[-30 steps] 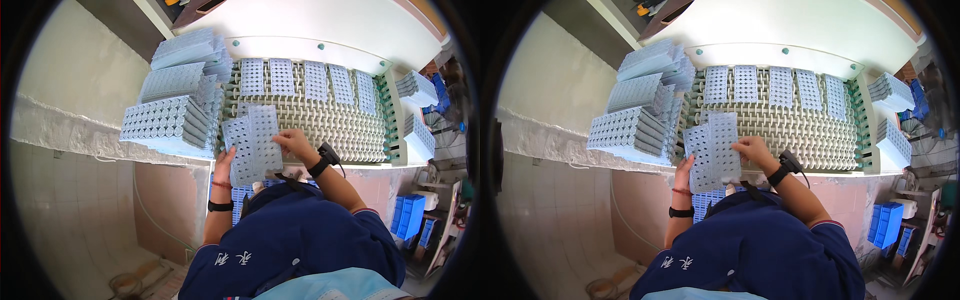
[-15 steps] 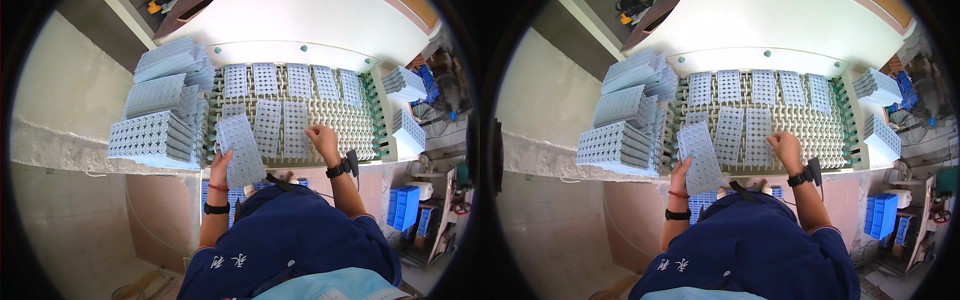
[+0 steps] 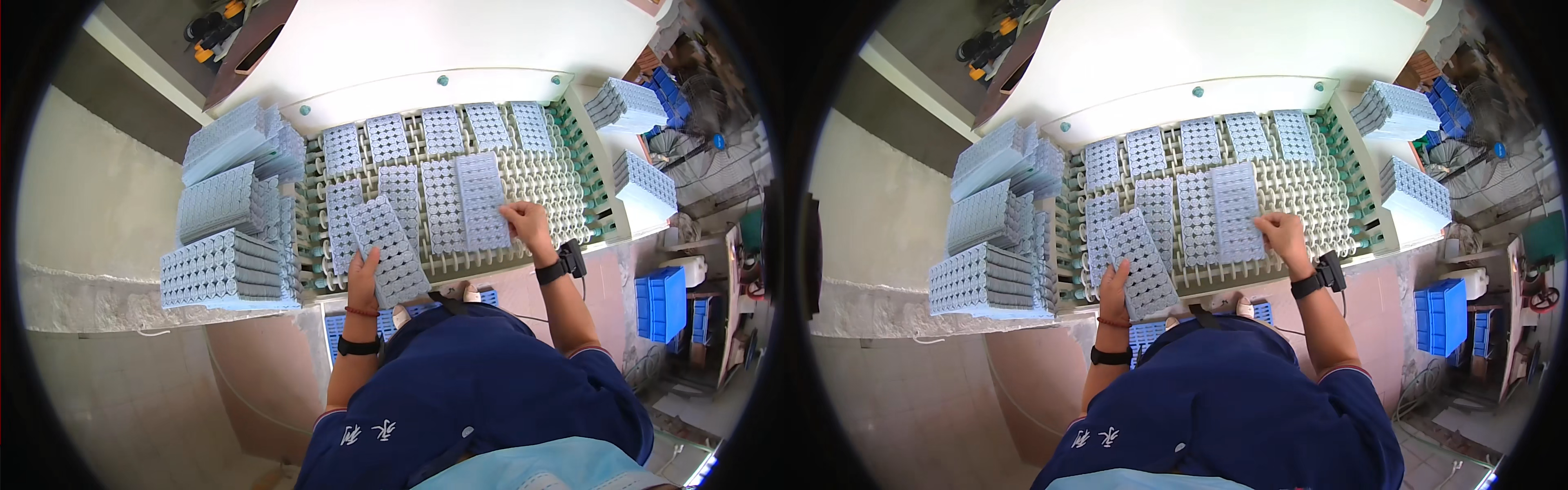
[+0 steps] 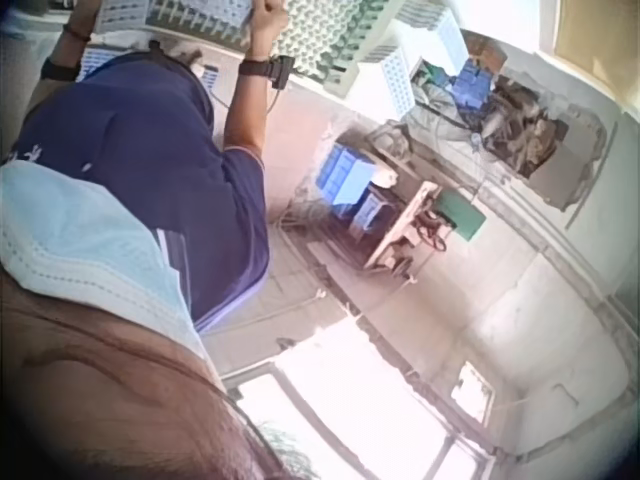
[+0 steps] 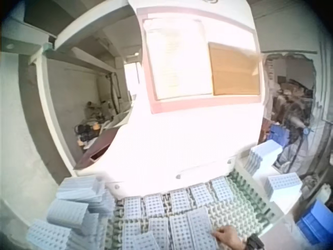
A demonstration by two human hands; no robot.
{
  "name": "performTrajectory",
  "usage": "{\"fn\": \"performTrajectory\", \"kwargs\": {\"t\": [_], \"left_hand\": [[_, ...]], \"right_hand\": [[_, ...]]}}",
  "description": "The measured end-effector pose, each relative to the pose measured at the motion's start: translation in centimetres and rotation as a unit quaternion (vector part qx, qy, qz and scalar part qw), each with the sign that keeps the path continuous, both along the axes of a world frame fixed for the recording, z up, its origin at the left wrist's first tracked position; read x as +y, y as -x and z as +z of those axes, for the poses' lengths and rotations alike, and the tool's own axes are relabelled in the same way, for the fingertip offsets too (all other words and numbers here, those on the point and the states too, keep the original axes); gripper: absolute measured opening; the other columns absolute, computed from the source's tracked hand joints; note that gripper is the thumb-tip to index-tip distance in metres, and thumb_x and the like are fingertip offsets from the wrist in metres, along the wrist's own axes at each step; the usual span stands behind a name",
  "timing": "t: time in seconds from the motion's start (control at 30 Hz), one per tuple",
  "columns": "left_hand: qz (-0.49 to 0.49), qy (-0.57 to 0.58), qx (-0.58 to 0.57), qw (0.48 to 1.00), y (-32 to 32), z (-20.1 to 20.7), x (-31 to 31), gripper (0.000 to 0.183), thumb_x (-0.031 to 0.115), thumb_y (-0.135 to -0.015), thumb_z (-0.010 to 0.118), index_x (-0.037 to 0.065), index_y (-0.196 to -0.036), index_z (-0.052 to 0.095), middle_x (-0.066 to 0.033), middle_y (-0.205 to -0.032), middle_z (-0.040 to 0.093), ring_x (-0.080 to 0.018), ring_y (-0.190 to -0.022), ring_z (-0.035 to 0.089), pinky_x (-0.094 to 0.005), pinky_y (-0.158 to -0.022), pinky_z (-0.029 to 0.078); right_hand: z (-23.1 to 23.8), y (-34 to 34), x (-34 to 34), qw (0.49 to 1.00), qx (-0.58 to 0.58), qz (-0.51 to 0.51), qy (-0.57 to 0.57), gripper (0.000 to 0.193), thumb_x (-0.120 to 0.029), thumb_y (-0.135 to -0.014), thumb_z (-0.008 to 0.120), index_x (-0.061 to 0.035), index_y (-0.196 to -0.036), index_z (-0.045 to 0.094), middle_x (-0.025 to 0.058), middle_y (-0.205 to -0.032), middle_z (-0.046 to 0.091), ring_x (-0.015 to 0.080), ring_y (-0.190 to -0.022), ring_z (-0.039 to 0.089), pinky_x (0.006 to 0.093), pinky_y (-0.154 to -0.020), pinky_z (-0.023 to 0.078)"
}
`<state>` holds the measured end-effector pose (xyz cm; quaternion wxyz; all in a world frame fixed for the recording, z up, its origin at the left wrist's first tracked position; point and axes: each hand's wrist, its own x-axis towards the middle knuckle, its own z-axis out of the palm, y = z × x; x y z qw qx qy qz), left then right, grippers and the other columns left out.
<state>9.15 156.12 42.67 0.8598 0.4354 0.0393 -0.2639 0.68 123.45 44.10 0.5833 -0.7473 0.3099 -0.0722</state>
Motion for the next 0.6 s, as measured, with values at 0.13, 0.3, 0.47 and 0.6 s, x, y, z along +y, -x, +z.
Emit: {"fn": "performTrajectory", "kwargs": {"t": [0.13, 0.3, 0.47, 0.6], "left_hand": [[0.019, -0.003, 0.009, 1.000, 0.1, 0.5, 0.1, 0.028, 0.012, -0.091, 0.050, -0.001, -0.117, 0.050, -0.0087, -0.106, 0.060, -0.0178, -0.091, 0.060, -0.0305, -0.078, 0.051], [0.030, 0.010, 0.016, 0.999, 0.4, 0.1, 1.3, 0.029, 0.013, -0.092, 0.049, -0.001, -0.118, 0.049, -0.0091, -0.106, 0.060, -0.0193, -0.092, 0.061, -0.0317, -0.080, 0.050], [0.040, 0.015, 0.009, 0.999, 0.4, -0.1, 1.9, 0.030, 0.015, -0.092, 0.048, 0.000, -0.118, 0.048, -0.0106, -0.107, 0.060, -0.0212, -0.093, 0.061, -0.0335, -0.080, 0.050], [0.058, 0.010, 0.011, 0.998, 0.6, 1.3, 1.7, 0.033, 0.019, -0.092, 0.049, -0.001, -0.118, 0.049, -0.0105, -0.108, 0.060, -0.0218, -0.093, 0.061, -0.0344, -0.081, 0.049]], "right_hand": [[-0.5, 1.4, -4.3, 0.952, 0.054, -0.059, 0.297, 0.024, -0.027, -0.074, 0.069, -0.0037, -0.079, 0.070, 0.0118, -0.067, 0.066, 0.0229, -0.058, 0.063, 0.0323, -0.056, 0.048], [-0.2, 4.9, -10.4, 0.928, 0.135, -0.089, 0.335, 0.028, -0.033, -0.071, 0.071, -0.0066, -0.082, 0.071, 0.0119, -0.073, 0.067, 0.0268, -0.066, 0.065, 0.0349, -0.061, 0.050], [1.1, 1.7, -6.0, 0.899, 0.079, -0.096, 0.419, 0.034, -0.035, -0.071, 0.072, -0.0092, -0.093, 0.068, 0.0121, -0.091, 0.066, 0.0279, -0.081, 0.063, 0.0364, -0.071, 0.050], [1.1, -4.0, 4.0, 0.880, -0.129, 0.113, 0.443, 0.034, -0.030, -0.072, 0.072, -0.0063, -0.096, 0.065, 0.0143, -0.101, 0.063, 0.0305, -0.094, 0.059, 0.0370, -0.080, 0.048]]}}
